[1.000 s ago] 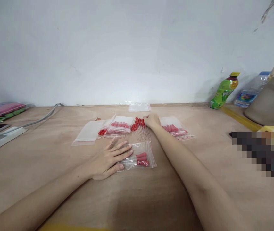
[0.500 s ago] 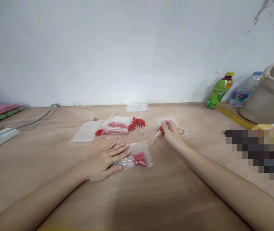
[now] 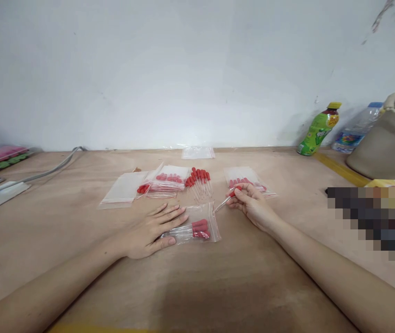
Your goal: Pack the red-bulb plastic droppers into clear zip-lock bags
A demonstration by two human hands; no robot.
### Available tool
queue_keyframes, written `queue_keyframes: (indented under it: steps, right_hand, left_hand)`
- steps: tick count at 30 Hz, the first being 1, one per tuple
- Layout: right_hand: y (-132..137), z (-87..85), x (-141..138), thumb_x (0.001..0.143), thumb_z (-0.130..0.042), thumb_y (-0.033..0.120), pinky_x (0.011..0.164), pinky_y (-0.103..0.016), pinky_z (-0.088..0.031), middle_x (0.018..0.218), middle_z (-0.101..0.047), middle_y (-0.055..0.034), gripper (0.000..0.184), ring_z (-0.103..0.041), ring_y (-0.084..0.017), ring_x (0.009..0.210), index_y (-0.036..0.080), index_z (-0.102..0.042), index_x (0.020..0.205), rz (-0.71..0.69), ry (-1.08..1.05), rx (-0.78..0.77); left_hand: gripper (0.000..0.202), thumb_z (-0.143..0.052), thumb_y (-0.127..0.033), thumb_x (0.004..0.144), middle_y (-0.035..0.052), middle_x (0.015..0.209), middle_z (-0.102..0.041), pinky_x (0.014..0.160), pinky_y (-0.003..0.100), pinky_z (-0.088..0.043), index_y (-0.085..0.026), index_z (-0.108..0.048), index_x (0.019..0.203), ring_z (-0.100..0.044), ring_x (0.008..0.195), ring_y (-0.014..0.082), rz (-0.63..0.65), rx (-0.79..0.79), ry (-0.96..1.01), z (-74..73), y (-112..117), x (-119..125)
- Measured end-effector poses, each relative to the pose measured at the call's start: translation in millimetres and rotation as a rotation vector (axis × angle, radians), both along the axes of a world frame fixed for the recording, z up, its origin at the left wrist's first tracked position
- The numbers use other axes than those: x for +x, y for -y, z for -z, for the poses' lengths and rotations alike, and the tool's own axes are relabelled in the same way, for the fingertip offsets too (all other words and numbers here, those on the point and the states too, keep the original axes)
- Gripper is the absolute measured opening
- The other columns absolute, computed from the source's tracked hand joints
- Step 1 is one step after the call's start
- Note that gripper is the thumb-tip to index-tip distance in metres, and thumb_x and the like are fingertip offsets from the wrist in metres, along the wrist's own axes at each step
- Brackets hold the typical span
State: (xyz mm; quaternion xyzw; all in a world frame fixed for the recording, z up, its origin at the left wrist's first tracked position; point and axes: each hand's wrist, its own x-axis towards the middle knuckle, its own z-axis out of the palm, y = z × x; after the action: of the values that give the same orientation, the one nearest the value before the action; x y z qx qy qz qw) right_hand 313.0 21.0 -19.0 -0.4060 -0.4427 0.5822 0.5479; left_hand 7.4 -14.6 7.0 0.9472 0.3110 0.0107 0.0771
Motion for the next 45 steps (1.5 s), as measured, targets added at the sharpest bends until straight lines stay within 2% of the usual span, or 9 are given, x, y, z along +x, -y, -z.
queue_keyframes:
  steps: [5, 8, 13, 18, 24, 33, 38, 42, 45]
  right_hand:
    - [8, 2.3, -9, 0.071, -0.066, 0.037, 0.074, -0.031, -0.05, 0.083, -0.062, 0.0, 0.025, -0.063, -0.013, 0.075, 0.022, -0.051, 0.085, -0.065, 0.049, 0.013]
    - [11, 0.2, -8, 0.069, -0.067, 0.039, 0.072, -0.03, -0.049, 0.081, -0.062, -0.0008, 0.027, -0.06, -0.013, 0.073, 0.02, -0.054, 0.084, -0.166, 0.267, 0.062]
    - [12, -6.8, -5, 0.07, -0.066, 0.038, 0.071, -0.033, -0.045, 0.079, -0.062, -0.0025, 0.021, -0.055, -0.016, 0.074, 0.022, -0.066, 0.083, -0.245, 0.79, 0.433]
    - [10, -5.0, -12, 0.074, -0.062, 0.033, 0.084, -0.04, -0.041, 0.098, -0.061, -0.0044, 0.018, -0.053, -0.021, 0.093, 0.03, -0.069, 0.091, -0.199, 0.927, 0.65]
    - [9, -3.0, -22, 0.08, -0.055, 0.031, 0.081, -0.038, -0.043, 0.097, -0.066, -0.0047, 0.019, -0.058, -0.019, 0.089, 0.027, -0.068, 0.094, -0.234, 0.926, 0.655]
    - [9, 3.6, -24, 0.074, -0.061, 0.027, 0.076, -0.035, -0.045, 0.085, -0.068, -0.0026, 0.013, -0.06, -0.019, 0.081, 0.023, -0.067, 0.085, -0.091, 0.974, 0.576]
    - [10, -1.7, -34, 0.072, -0.063, 0.03, 0.067, -0.031, -0.045, 0.076, -0.067, -0.0021, 0.011, -0.06, -0.017, 0.071, 0.02, -0.064, 0.076, -0.039, 0.903, 0.43]
    - [8, -4.4, -34, 0.075, -0.059, 0.026, 0.069, -0.03, -0.041, 0.075, -0.066, -0.0023, 0.009, -0.057, -0.016, 0.072, 0.021, -0.065, 0.072, -0.147, 0.999, 0.543]
    - [7, -3.7, -34, 0.076, -0.057, 0.026, 0.069, -0.03, -0.041, 0.077, -0.065, -0.0031, 0.011, -0.057, -0.017, 0.073, 0.021, -0.066, 0.073, -0.104, 1.022, 0.552]
  left_hand:
    - [0.055, -0.028, -0.049, 0.093, 0.0021, 0.147, -0.013, 0.11, 0.045, -0.008, -0.028, -0.011, 0.141, -0.011, 0.135, 0.0216, 0.001, -0.002, -0.006, 0.5, 0, 0]
    - [0.056, -0.027, -0.049, 0.093, 0.0018, 0.147, -0.012, 0.11, 0.045, -0.008, -0.028, -0.009, 0.141, -0.011, 0.135, 0.0213, 0.008, 0.0, 0.0, 0.8, -1, -1]
    - [0.057, -0.027, -0.05, 0.092, 0.0007, 0.147, -0.012, 0.11, 0.044, -0.008, -0.029, -0.008, 0.141, -0.01, 0.136, 0.0212, 0.008, 0.005, 0.004, 0.2, -1, -1]
    - [0.058, -0.029, -0.049, 0.092, 0.0014, 0.147, -0.014, 0.11, 0.045, -0.008, -0.029, -0.007, 0.142, -0.012, 0.135, 0.022, 0.012, 0.0, 0.022, -0.5, 0, 0]
    - [0.057, -0.029, -0.049, 0.092, 0.0012, 0.147, -0.014, 0.11, 0.044, -0.008, -0.028, -0.008, 0.142, -0.013, 0.135, 0.0221, 0.003, -0.011, 0.024, -0.6, -1, 0]
    - [0.059, -0.029, -0.049, 0.092, 0.0011, 0.147, -0.013, 0.111, 0.044, -0.007, -0.027, -0.006, 0.142, -0.012, 0.135, 0.0214, 0.013, -0.003, 0.01, 0.0, -2, 0]
    - [0.062, -0.03, -0.049, 0.092, 0.0017, 0.146, -0.016, 0.111, 0.042, -0.007, -0.025, -0.003, 0.142, -0.014, 0.135, 0.0205, 0.02, 0.017, 0.034, 2.2, -3, -1]
    - [0.062, -0.031, -0.049, 0.092, 0.002, 0.146, -0.018, 0.111, 0.042, -0.009, -0.025, -0.004, 0.142, -0.016, 0.135, 0.021, 0.019, 0.025, 0.049, 3.4, -3, -2]
    - [0.062, -0.031, -0.049, 0.092, 0.0023, 0.146, -0.018, 0.11, 0.043, -0.009, -0.026, -0.004, 0.142, -0.016, 0.134, 0.022, 0.026, 0.029, 0.058, 3.7, -4, -2]
